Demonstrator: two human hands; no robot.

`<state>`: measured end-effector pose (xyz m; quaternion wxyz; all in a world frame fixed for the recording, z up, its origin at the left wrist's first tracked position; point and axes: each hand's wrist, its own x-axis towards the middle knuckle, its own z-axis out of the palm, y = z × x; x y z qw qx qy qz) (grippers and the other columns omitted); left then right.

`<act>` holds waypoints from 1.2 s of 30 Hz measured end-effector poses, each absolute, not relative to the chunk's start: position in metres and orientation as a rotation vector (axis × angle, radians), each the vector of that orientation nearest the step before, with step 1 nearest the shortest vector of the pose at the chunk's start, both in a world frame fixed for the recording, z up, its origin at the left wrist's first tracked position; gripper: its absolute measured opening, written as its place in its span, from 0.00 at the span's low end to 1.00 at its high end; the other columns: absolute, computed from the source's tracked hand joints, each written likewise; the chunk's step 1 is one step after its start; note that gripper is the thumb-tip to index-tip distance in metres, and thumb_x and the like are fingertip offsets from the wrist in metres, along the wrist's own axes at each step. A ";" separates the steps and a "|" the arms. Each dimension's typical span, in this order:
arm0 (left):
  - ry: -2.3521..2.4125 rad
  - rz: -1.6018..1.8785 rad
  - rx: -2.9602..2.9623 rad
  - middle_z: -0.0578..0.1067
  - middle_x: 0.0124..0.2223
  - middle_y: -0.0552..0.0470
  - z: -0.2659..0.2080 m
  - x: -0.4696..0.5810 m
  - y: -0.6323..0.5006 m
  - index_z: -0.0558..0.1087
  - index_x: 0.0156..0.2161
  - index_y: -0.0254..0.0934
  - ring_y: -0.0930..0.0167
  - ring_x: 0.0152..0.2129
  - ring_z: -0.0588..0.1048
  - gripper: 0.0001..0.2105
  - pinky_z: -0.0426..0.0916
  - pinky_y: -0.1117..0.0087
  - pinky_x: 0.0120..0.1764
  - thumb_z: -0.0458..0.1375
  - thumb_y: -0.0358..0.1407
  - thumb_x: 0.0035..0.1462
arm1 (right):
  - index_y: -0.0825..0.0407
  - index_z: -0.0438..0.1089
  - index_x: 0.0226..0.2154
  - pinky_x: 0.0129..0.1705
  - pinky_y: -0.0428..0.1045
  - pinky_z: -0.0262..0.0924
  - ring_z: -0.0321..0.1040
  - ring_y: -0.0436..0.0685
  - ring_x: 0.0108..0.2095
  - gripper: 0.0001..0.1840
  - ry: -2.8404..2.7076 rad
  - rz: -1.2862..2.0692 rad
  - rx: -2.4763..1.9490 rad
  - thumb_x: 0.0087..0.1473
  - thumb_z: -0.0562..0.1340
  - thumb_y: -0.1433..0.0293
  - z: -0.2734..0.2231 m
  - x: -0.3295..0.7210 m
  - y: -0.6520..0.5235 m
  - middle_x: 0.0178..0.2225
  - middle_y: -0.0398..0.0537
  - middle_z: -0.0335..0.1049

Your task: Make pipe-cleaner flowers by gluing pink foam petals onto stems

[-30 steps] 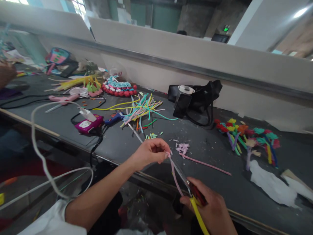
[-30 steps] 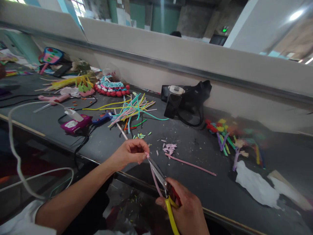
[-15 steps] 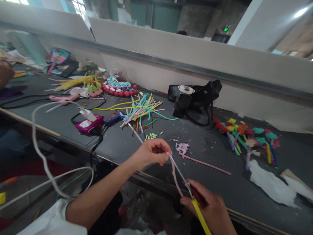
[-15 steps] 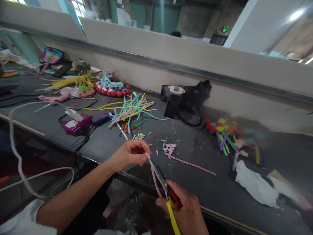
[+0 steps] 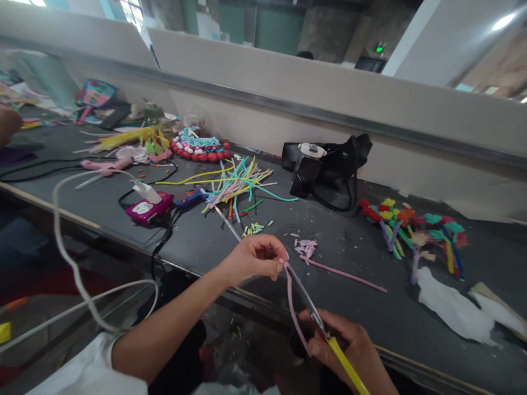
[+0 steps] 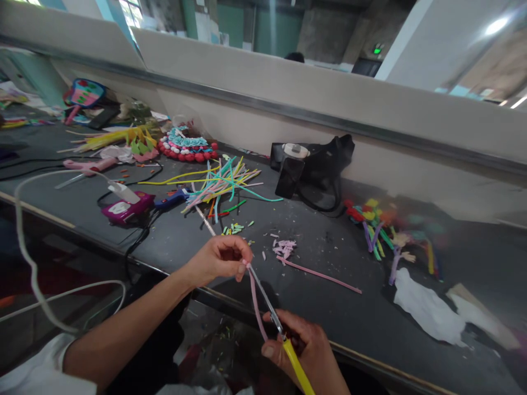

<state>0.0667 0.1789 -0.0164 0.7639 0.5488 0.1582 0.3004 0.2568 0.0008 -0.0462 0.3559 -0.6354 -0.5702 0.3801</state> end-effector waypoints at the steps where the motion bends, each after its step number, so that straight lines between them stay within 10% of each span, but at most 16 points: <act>1: 0.339 0.654 1.192 0.73 0.25 0.56 -0.016 0.067 0.179 0.73 0.30 0.31 0.79 0.18 0.71 0.11 0.68 0.77 0.24 0.69 0.35 0.45 | 0.50 0.78 0.39 0.22 0.42 0.53 0.55 0.47 0.20 0.22 -1.431 1.034 -1.619 0.45 0.68 0.52 -0.046 0.256 0.000 0.20 0.40 0.62; 8: 0.307 0.640 1.181 0.73 0.27 0.55 -0.015 0.066 0.179 0.73 0.29 0.31 0.78 0.19 0.71 0.12 0.70 0.76 0.25 0.70 0.35 0.44 | 0.55 0.72 0.43 0.15 0.40 0.38 0.43 0.40 0.13 0.28 -1.084 1.616 -1.330 0.49 0.65 0.50 -0.038 0.250 -0.004 0.17 0.35 0.54; 20: 0.250 0.692 1.204 0.73 0.27 0.54 -0.019 0.065 0.180 0.73 0.30 0.31 0.77 0.19 0.73 0.10 0.68 0.76 0.25 0.69 0.34 0.46 | 0.52 0.65 0.46 0.16 0.38 0.40 0.41 0.40 0.16 0.23 -0.788 1.961 -0.925 0.58 0.59 0.51 -0.055 0.258 -0.015 0.21 0.35 0.53; 29: 0.242 0.715 1.202 0.74 0.27 0.53 -0.024 0.064 0.183 0.73 0.30 0.31 0.76 0.19 0.74 0.11 0.68 0.75 0.25 0.69 0.34 0.45 | 0.55 0.67 0.45 0.16 0.40 0.44 0.47 0.42 0.14 0.28 -0.803 1.889 -1.017 0.58 0.55 0.48 -0.047 0.248 -0.016 0.18 0.37 0.56; 36: 0.249 0.781 1.147 0.74 0.27 0.55 -0.022 0.063 0.190 0.73 0.31 0.33 0.77 0.19 0.72 0.10 0.67 0.75 0.25 0.69 0.31 0.45 | 0.54 0.70 0.47 0.21 0.45 0.55 0.60 0.49 0.19 0.34 -1.177 1.149 -1.768 0.48 0.61 0.45 -0.021 0.287 -0.001 0.23 0.43 0.67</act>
